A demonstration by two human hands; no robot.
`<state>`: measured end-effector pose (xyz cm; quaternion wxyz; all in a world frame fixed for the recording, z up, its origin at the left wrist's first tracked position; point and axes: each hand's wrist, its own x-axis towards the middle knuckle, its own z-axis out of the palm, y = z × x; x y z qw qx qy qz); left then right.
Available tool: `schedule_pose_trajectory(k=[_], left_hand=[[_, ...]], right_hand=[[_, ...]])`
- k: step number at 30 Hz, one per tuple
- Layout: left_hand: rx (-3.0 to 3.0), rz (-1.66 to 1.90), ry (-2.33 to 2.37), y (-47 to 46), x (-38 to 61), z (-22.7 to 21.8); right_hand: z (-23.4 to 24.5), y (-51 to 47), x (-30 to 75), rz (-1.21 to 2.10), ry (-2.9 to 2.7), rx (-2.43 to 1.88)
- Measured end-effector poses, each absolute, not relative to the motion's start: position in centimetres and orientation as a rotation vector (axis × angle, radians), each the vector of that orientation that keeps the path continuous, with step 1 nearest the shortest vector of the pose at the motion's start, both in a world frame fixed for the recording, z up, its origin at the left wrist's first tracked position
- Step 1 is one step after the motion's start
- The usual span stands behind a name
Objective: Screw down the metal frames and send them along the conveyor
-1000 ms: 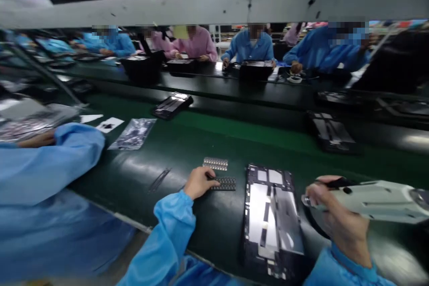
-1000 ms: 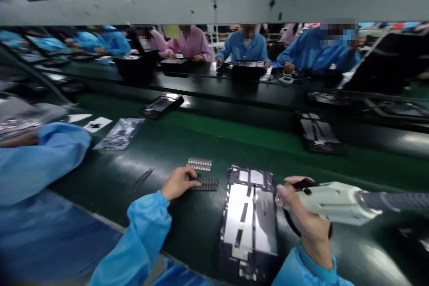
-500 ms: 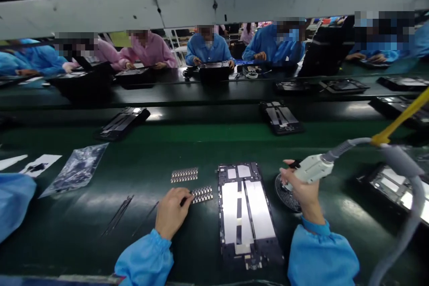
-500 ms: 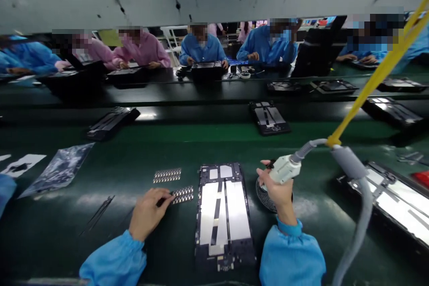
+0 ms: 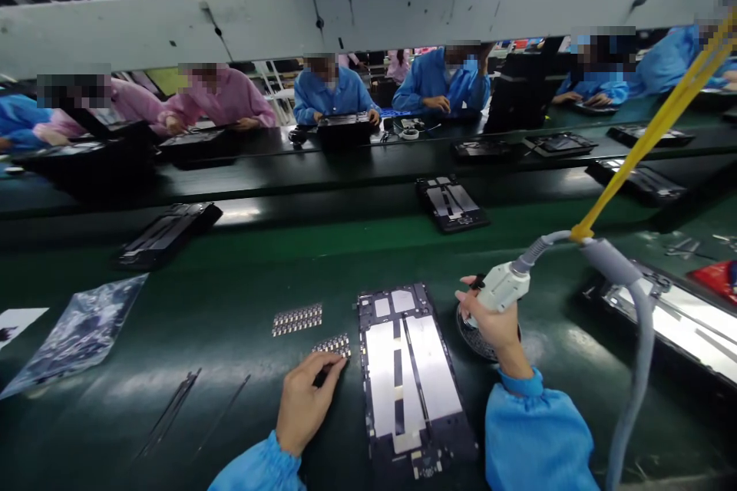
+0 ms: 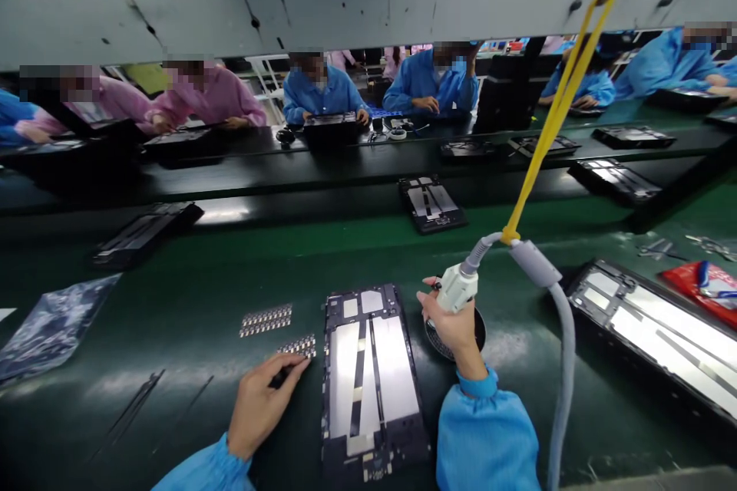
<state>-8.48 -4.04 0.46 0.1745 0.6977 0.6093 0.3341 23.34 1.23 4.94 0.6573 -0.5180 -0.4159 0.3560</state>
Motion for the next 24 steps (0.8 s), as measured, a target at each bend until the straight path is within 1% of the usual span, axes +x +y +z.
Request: schedule_pose_trajectory(k=[4,7,13,18,24], left_hand=[[1.898,0.969,1.871,-3.7,-8.8,0.6],[1.857,0.995,1.851,-4.1,-7.9,1.1],[1.942,0.933,1.724,-4.0,-3.4,0.7],[1.873,0.965,1.486,-4.2,-2.6,0.8],[1.685,1.111,1.594,-4.2,-4.4,1.1]], right_hand=[[5.6,0.6,23.4,0.783,-0.936,-1.190],[6.8,-0.1,23.2,0.718,-0.932,-1.184],[9.3,0.2,18.1,1.033,-1.010,-0.920],[8.5,1.3,12.3,1.168,-1.223,-0.901],[6.9,2.2,10.7,1.171,-1.332,-0.965]])
